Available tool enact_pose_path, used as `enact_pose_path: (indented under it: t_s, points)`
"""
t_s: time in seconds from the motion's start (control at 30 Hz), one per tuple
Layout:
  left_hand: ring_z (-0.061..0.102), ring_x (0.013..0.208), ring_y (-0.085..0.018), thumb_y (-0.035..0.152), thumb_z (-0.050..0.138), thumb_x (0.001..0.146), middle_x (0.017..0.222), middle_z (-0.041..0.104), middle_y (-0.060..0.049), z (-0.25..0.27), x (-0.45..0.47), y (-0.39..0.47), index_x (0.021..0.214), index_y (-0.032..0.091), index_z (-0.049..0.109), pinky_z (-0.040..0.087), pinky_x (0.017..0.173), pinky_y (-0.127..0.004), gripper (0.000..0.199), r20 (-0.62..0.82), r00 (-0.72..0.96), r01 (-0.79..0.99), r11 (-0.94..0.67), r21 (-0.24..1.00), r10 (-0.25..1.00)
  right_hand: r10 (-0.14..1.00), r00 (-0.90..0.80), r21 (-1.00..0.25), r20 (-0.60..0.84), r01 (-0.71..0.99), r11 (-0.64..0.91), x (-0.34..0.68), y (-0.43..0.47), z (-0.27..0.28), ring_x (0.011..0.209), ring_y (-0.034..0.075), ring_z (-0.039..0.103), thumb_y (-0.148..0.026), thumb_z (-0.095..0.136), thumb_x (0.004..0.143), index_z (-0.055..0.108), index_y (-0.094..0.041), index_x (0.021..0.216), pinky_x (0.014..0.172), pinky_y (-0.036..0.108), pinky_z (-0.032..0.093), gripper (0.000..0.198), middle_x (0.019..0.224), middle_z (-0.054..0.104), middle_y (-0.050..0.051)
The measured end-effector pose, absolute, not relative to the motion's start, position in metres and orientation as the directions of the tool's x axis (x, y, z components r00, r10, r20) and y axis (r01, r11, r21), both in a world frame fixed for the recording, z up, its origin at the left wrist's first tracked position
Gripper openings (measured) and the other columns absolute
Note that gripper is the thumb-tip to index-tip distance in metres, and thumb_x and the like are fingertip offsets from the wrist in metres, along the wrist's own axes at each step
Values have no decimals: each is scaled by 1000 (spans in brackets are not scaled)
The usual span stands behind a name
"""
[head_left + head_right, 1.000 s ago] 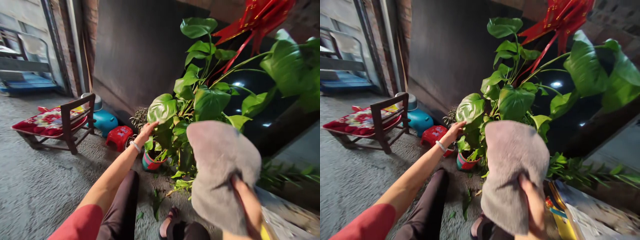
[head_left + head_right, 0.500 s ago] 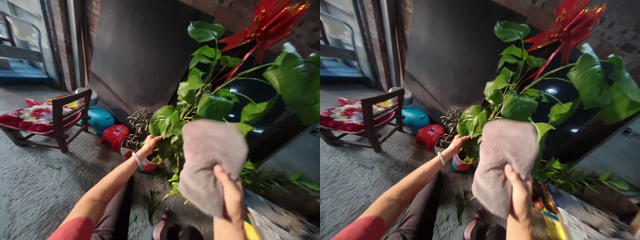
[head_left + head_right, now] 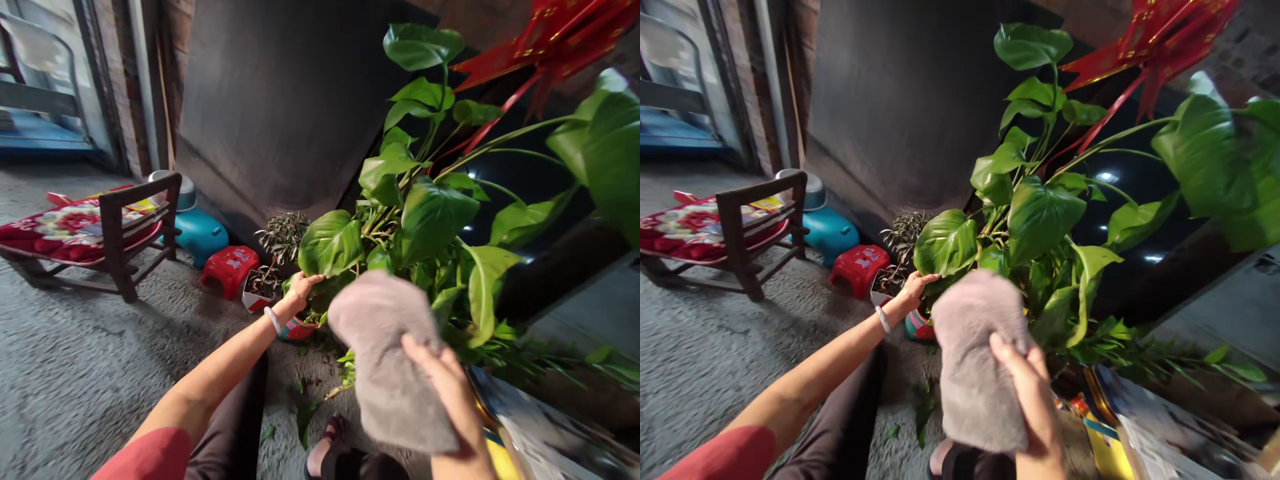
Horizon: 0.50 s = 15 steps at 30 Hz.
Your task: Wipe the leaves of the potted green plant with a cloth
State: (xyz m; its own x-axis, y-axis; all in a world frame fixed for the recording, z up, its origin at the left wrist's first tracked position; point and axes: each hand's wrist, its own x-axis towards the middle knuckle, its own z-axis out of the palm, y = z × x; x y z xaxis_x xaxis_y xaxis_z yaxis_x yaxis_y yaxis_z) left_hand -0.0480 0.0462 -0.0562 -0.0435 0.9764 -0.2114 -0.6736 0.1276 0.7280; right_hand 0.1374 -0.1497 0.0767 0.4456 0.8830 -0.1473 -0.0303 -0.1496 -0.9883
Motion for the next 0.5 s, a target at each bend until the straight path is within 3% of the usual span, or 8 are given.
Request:
enact_pose_path:
  t_s: [0.07, 0.13, 0.2, 0.27, 0.37, 0.43, 0.5]
  points:
    - [68, 60, -17, 18, 97, 67, 70, 77, -2, -55, -44, 44, 79, 16, 73, 57, 63, -30, 27, -210, -33, -673, 133, 728, 977, 865, 495, -989, 83, -69, 134, 129, -121, 104, 86, 30, 83, -47, 99, 63, 80, -26, 98, 79, 41, 68, 44, 92, 87, 6]
    - [67, 60, -17, 18, 97, 66, 71, 77, -2, -53, -41, 41, 79, 16, 72, 57, 62, -29, 28, -206, -34, -675, 130, 726, 978, 880, 434, -962, 195, -92, 258, 109, -86, 110, 95, 27, 83, -46, 96, 62, 80, -27, 91, 89, 39, 67, 38, 97, 87, 4]
    - [66, 59, -16, 17, 94, 63, 70, 76, -1, -54, -42, 38, 79, 17, 72, 55, 61, -27, 27, -193, -51, -682, 107, 723, 980, 933, 341, -983, 118, -94, 159, 87, -66, 90, 94, 27, 82, -46, 93, 59, 77, -25, 83, 90, 39, 66, 36, 90, 86, 2]
    - [64, 59, -14, 14, 92, 62, 69, 73, 0, -62, -48, 33, 78, 17, 71, 53, 60, -25, 26, -176, -74, -677, 81, 731, 982, 946, 313, -996, -81, -53, -68, 77, -75, 50, 88, 30, 81, -46, 93, 58, 75, -25, 80, 85, 42, 66, 35, 80, 84, 2]
    - [62, 57, -13, 11, 91, 63, 70, 73, 0, -84, -60, 18, 83, 17, 70, 51, 58, -24, 30, -264, -58, -621, 173, 765, 963, 879, 344, -932, -329, 30, -361, 96, -132, -9, 104, 36, 83, -55, 92, 65, 78, -29, 89, 93, 46, 65, 39, 96, 89, 2]
    - [63, 56, -14, 12, 92, 64, 73, 75, -3, -100, -68, 0, 86, 18, 71, 50, 55, -24, 31, -377, -18, -531, 310, 788, 926, 849, 375, -882, -373, 139, -449, 127, -177, -28, 115, 38, 81, -63, 89, 64, 82, -35, 92, 100, 49, 64, 40, 106, 90, 0]
    - [66, 58, -17, 15, 94, 66, 75, 77, -6, -106, -73, -20, 85, 17, 74, 50, 54, -25, 28, -417, 85, -399, 414, 818, 905, 821, 456, -860, -344, 199, -470, 159, -215, -27, 110, 42, 82, -66, 85, 64, 84, -35, 89, 99, 53, 63, 40, 102, 90, 3]
